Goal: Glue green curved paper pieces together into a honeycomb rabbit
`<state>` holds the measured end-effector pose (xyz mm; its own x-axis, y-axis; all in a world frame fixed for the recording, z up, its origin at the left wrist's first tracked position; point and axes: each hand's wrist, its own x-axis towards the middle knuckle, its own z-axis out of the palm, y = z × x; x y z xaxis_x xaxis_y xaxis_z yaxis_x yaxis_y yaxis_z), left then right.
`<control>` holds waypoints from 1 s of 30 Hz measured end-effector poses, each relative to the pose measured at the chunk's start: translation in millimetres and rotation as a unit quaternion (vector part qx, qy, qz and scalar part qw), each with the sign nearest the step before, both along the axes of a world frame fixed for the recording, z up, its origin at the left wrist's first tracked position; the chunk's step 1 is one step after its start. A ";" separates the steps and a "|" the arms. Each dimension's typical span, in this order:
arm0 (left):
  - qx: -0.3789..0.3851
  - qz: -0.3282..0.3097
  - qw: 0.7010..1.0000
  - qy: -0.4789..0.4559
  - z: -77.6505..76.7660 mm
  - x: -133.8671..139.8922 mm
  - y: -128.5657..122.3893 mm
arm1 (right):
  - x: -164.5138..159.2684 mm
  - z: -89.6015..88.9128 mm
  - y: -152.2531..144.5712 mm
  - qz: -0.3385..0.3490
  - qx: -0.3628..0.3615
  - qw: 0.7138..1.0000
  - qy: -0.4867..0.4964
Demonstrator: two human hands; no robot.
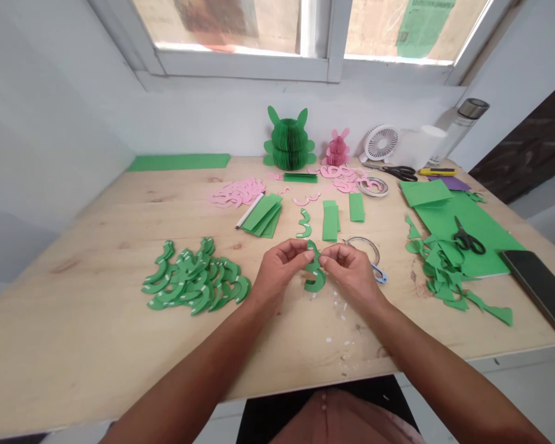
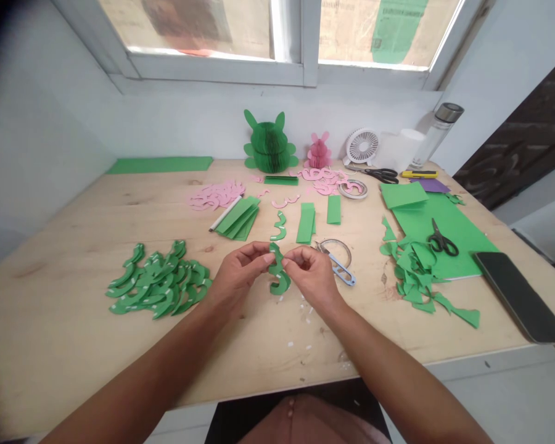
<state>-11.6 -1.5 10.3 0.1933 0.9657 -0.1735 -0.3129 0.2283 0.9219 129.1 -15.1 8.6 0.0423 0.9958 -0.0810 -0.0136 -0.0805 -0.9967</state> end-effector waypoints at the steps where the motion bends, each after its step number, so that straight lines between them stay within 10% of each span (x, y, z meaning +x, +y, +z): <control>1: 0.003 0.009 1.000 -0.002 -0.8 -0.3 0.4 | -0.1 -0.3 0.0 0.002 -0.001 1.000 -0.001; 30: -0.004 -0.032 0.999 0.031 -4.5 -2.4 -0.2 | 1.3 -6.7 0.3 0.018 0.001 1.000 -0.014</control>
